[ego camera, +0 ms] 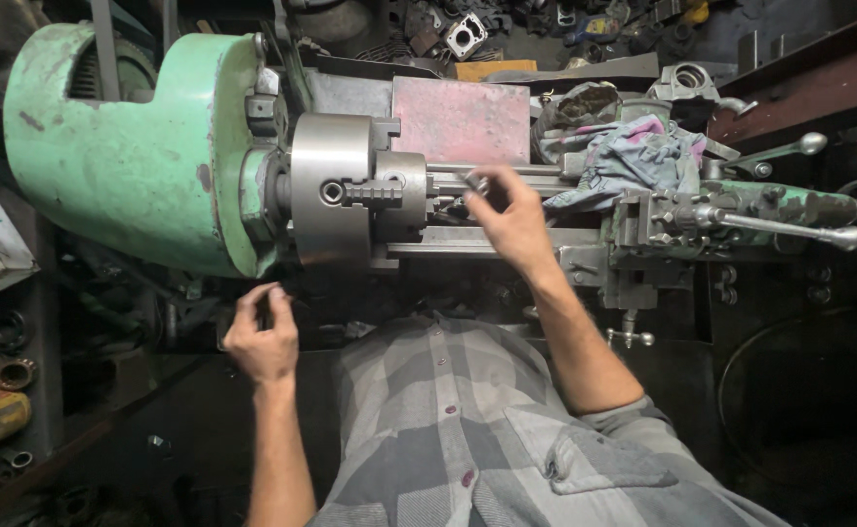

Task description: The person handles small metal valve components at a cluttered workbench, fitting them into a cylinder head, then moves to a lathe and secures a metal part in the chuck using a chuck key, turning it to tighten the part. They continue adjusting the part and chuck at the lathe for the rest of the clip.

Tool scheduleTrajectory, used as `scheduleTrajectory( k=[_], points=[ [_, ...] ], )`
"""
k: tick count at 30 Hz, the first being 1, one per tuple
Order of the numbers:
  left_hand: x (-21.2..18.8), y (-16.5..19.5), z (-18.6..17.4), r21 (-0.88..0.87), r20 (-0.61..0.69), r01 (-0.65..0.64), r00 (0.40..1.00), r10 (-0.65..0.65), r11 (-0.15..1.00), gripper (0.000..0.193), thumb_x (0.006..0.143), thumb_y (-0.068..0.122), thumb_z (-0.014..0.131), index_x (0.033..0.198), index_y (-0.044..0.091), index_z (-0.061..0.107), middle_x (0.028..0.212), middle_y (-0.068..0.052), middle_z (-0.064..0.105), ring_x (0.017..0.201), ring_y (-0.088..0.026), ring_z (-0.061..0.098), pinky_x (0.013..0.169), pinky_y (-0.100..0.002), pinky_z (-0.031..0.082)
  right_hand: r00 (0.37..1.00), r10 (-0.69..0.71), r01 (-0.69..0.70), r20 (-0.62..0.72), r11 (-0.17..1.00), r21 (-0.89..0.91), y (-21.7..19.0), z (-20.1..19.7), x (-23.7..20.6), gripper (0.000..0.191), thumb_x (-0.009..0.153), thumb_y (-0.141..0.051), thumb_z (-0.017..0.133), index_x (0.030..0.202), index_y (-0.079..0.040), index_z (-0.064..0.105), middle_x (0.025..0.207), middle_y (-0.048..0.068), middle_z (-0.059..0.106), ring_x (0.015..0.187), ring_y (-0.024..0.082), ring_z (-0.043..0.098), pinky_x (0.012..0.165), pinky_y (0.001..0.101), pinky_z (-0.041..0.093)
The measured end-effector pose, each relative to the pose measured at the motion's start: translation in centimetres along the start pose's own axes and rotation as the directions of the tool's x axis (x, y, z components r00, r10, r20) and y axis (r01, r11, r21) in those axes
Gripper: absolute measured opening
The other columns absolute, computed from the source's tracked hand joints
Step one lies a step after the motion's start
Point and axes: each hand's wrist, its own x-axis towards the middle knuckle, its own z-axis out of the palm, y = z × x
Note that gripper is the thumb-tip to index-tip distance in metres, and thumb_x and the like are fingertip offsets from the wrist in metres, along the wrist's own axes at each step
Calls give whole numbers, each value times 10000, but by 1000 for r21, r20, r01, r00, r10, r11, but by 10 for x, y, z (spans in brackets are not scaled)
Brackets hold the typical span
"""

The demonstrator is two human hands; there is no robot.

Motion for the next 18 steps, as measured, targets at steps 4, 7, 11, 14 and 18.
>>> scheduleTrajectory(
  k=[4, 7, 11, 14, 18],
  points=[
    [3, -37, -27, 502, -2, -121, 990, 140, 857, 690, 866, 454, 819, 1323, -3, 581, 1163, -254, 698, 1032, -411, 702, 916, -478, 558, 1000, -5, 4, -13, 996, -88, -3, 0, -9, 224, 955, -17, 757, 1165, -18, 677, 957, 40, 703, 875, 68, 628, 767, 228, 520],
    [-3, -71, -40, 674, 116, -69, 993, -13, 736, 951, 684, 541, 881, 1367, -34, 554, 1225, -292, 632, 1060, -471, 628, 891, -551, 508, 982, 170, -161, -86, 982, 102, -4, -2, -7, 238, 948, -32, 728, 1175, -36, 660, 921, 8, 701, 779, 61, 667, 680, 217, 535],
    [-14, -113, -26, 483, 124, 96, 976, -177, 870, 968, 709, 539, 857, 1449, 6, 535, 1269, -270, 620, 1163, -480, 596, 1012, -578, 480, 984, 157, -143, -89, 979, 145, -4, -3, -4, 240, 952, -25, 728, 1181, -30, 656, 912, -3, 694, 770, 62, 667, 682, 223, 554],
    [-31, -122, 5, 428, -94, -18, 994, 64, 904, 848, 856, 468, 864, 1453, -28, 522, 1348, -257, 610, 1272, -457, 604, 1088, -554, 495, 984, 156, -148, -87, 985, 92, -3, -3, -6, 241, 951, -29, 734, 1182, -27, 666, 898, -4, 695, 762, 60, 654, 672, 221, 535],
    [-33, -111, 2, 685, 5, -52, 998, 67, 727, 1001, 648, 413, 871, 1483, -29, 540, 1334, -296, 622, 1190, -455, 617, 1003, -497, 518, 983, 162, -153, -82, 983, 102, 0, 0, -7, 246, 944, -27, 743, 1181, -23, 678, 891, 1, 694, 760, 63, 644, 669, 220, 515]
  ],
)
